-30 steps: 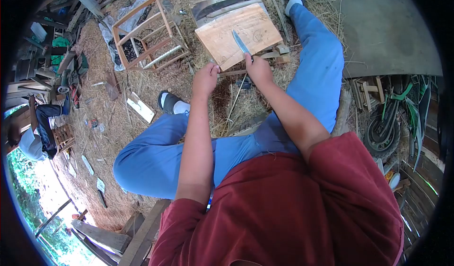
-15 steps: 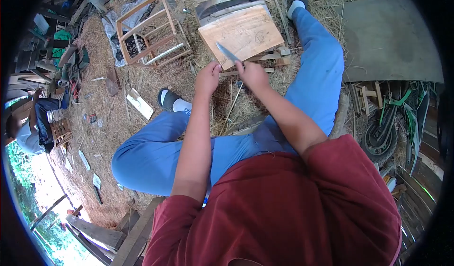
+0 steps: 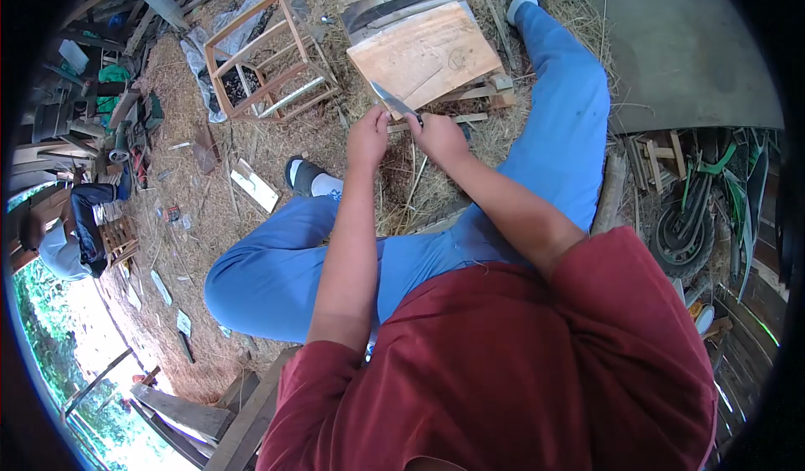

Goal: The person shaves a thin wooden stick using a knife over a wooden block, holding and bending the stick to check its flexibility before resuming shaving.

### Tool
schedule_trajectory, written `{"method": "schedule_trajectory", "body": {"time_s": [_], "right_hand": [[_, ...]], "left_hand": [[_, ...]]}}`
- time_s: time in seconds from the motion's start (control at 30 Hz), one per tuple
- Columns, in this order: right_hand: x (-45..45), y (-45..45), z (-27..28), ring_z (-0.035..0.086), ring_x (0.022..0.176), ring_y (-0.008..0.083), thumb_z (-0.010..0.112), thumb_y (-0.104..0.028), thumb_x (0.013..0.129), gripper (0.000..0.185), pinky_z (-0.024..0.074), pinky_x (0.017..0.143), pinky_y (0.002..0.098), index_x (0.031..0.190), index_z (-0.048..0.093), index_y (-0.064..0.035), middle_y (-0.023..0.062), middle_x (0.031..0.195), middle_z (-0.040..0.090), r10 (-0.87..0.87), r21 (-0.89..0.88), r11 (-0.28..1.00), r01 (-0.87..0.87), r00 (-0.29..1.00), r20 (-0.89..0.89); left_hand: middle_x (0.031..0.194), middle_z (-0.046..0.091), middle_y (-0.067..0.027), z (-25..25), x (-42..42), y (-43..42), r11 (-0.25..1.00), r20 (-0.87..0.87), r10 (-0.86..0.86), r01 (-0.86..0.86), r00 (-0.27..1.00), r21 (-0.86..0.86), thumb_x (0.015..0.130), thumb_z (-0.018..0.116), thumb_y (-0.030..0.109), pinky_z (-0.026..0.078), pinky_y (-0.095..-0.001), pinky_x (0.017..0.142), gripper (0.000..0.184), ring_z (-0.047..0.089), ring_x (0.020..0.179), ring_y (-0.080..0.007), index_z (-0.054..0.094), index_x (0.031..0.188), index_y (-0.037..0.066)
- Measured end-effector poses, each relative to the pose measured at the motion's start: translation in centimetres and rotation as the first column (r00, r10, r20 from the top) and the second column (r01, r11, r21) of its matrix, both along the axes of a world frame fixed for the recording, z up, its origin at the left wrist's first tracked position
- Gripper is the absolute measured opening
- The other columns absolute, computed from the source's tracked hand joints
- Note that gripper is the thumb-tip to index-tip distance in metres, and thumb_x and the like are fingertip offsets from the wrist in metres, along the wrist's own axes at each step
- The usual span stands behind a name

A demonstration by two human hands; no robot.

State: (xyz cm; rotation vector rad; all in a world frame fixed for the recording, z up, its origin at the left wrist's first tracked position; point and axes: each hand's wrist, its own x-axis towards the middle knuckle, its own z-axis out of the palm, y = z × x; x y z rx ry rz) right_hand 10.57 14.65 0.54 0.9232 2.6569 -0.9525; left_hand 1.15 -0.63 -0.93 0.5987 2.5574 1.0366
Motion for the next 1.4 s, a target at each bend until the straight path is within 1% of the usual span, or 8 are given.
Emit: {"method": "schedule_trajectory", "body": {"time_s": [0.13, 0.37, 0.43, 0.63, 0.73, 0.93, 1.03, 1.4], "right_hand": [[-0.9, 3.7, -0.6, 0.072, 0.092, 0.0439, 0.046, -0.056, 0.103, 0.059, 0.0575, 0.086, 0.0538, 0.092, 0.078, -0.0062, 0.0257, 0.094, 0.073, -0.217, -0.034, 0.976, 0.217, 0.976, -0.003], [-0.1, 2.1, 0.1, 0.072, 0.091, 0.0448, 0.046, -0.058, 0.102, 0.061, 0.058, 0.085, 0.053, 0.094, 0.078, -0.0069, 0.025, 0.095, 0.074, 0.057, 0.045, 0.997, -0.058, 0.998, 0.007], [-1.0, 4.7, -1.7, 0.072, 0.089, 0.0451, 0.046, -0.059, 0.102, 0.062, 0.0584, 0.083, 0.0522, 0.095, 0.078, -0.0064, 0.0244, 0.093, 0.074, -0.214, -0.003, 0.977, 0.214, 0.976, -0.028], [0.2, 0.6, -1.0, 0.072, 0.086, 0.0463, 0.05, -0.055, 0.102, 0.061, 0.058, 0.081, 0.054, 0.09, 0.077, -0.0017, 0.0277, 0.087, 0.072, -0.012, 0.014, 1.0, 0.014, 0.995, -0.099], [-0.7, 3.7, -1.5, 0.072, 0.09, 0.0463, 0.047, -0.057, 0.102, 0.063, 0.0578, 0.084, 0.0534, 0.09, 0.078, -0.0029, 0.027, 0.094, 0.073, -0.289, -0.094, 0.955, 0.283, 0.955, -0.06], [0.5, 0.9, -1.0, 0.072, 0.093, 0.0443, 0.048, -0.059, 0.101, 0.063, 0.0577, 0.084, 0.054, 0.094, 0.078, -0.0041, 0.0246, 0.093, 0.074, 0.004, -0.003, 1.0, -0.004, 1.0, -0.031], [-0.7, 4.7, -1.8, 0.073, 0.094, 0.0435, 0.048, -0.06, 0.101, 0.061, 0.0576, 0.084, 0.0542, 0.096, 0.078, -0.0068, 0.0231, 0.096, 0.075, -0.235, -0.057, 0.97, 0.236, 0.972, 0.025], [-0.3, 3.8, -2.1, 0.073, 0.092, 0.0434, 0.047, -0.058, 0.102, 0.059, 0.057, 0.086, 0.054, 0.096, 0.079, -0.0089, 0.0228, 0.096, 0.075, -0.234, -0.053, 0.971, 0.233, 0.972, -0.018]], "left_hand": [[0.09, 0.071, -0.0224, 0.1, 0.2, 0.1, 0.998, -0.025, -0.012, 0.011, 1.0, -0.058, 0.102, 0.058, 0.031, 0.053, -0.0531, 0.072, 0.022, 0.068, 0.085, -0.0457, 0.068, 0.105, 0.011], [0.09, 0.07, -0.0227, 0.4, 0.1, 0.3, 0.999, -0.034, -0.007, 0.005, 0.999, -0.046, 0.102, 0.057, 0.031, 0.052, -0.0541, 0.073, 0.022, 0.067, 0.086, -0.0464, 0.067, 0.105, 0.011], [0.09, 0.07, -0.0226, 0.3, 0.2, 0.3, 0.999, -0.047, -0.014, 0.012, 0.999, -0.045, 0.103, 0.057, 0.031, 0.052, -0.0543, 0.073, 0.022, 0.067, 0.085, -0.0464, 0.067, 0.105, 0.011], [0.091, 0.07, -0.0228, 1.0, 0.3, 0.3, 0.998, -0.07, 0.001, -0.005, 0.998, -0.058, 0.102, 0.058, 0.031, 0.053, -0.0548, 0.074, 0.022, 0.067, 0.087, -0.0468, 0.067, 0.105, 0.011], [0.093, 0.071, -0.021, 0.9, 0.4, 0.5, 0.988, -0.086, -0.012, -0.001, 0.996, -0.151, 0.102, 0.059, 0.029, 0.053, -0.0499, 0.075, 0.021, 0.069, 0.089, -0.0435, 0.068, 0.104, 0.01], [0.09, 0.071, -0.0234, 0.7, 0.3, 0.4, 0.999, -0.071, 0.004, -0.006, 0.997, -0.037, 0.101, 0.059, 0.032, 0.053, -0.0561, 0.075, 0.023, 0.068, 0.086, -0.0476, 0.069, 0.105, 0.011], [0.09, 0.071, -0.0225, 0.6, 0.7, 0.4, 0.998, -0.14, 0.002, -0.011, 0.99, -0.063, 0.102, 0.058, 0.033, 0.053, -0.0553, 0.075, 0.024, 0.068, 0.086, -0.047, 0.068, 0.105, 0.011], [0.091, 0.071, -0.0225, 0.4, 0.5, 0.1, 1.0, -0.118, -0.017, 0.015, 0.993, -0.023, 0.102, 0.058, 0.031, 0.053, -0.0539, 0.074, 0.023, 0.068, 0.087, -0.0464, 0.068, 0.102, 0.01]]}}
